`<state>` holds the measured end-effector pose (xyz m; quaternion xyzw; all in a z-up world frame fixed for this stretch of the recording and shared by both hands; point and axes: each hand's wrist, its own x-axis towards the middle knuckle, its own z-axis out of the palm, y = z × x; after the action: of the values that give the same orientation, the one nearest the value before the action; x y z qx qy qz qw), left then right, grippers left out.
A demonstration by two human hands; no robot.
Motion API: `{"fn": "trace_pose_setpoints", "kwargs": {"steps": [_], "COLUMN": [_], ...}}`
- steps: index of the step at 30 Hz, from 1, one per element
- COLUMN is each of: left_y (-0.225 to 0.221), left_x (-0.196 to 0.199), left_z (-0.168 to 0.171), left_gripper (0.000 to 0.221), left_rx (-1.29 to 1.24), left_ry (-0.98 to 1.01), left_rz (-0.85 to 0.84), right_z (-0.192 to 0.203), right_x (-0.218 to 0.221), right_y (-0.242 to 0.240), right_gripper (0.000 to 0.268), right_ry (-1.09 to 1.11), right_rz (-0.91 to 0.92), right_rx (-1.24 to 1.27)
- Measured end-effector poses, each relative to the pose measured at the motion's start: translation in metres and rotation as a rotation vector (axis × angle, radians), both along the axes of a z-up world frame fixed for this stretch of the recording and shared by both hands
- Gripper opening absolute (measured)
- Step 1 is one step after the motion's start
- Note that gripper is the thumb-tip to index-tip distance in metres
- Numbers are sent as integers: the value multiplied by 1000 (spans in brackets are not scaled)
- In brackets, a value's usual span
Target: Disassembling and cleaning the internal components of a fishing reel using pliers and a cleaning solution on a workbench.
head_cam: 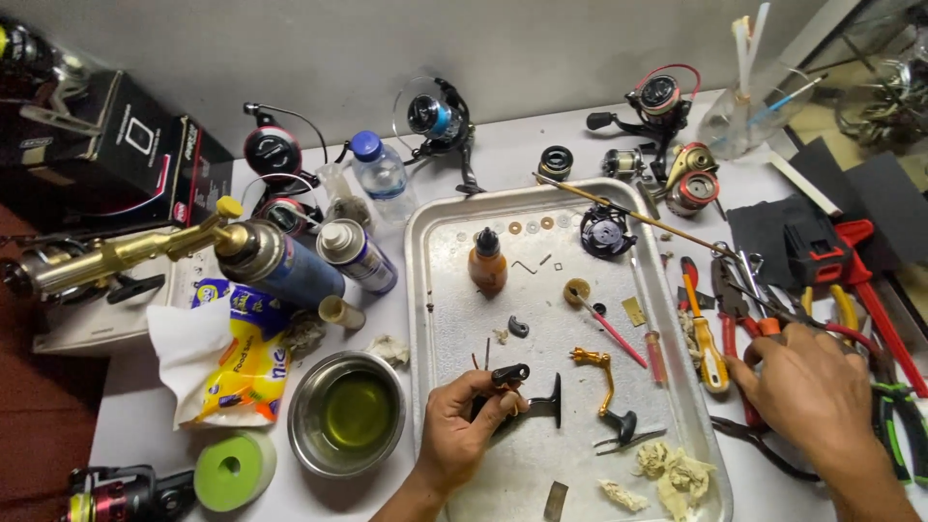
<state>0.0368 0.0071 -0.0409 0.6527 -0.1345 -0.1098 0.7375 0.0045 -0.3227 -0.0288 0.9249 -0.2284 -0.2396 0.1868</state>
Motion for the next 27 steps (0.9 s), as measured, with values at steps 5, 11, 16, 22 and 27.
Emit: {"fn": "trace_pose_setpoints", "kwargs": {"steps": [5, 11, 16, 22, 27], "left_y": [-3, -4, 0, 0, 0], "left_x": [-1, -1, -3, -2, -3], "left_z": [2, 8, 6, 8, 6], "left_gripper": [13, 14, 17, 16, 13], "left_rx": [-12, 23, -59, -23, 28], "left_ry": [-13, -86, -11, -54, -114], "left_rz": [-43, -34, -64, -74, -53], "right_z": [8, 0, -8, -33, -4], "right_x": [-3, 4, -4, -33, -53], "right_y": [7, -2, -27, -74, -64], "right_gripper": [42, 42, 29, 21, 14], "right_ry": [-52, -149, -472, -777, -863], "right_rz": [-17, -113, -219, -217, -365], "right_rx": [58, 244, 474, 967, 1379]}}
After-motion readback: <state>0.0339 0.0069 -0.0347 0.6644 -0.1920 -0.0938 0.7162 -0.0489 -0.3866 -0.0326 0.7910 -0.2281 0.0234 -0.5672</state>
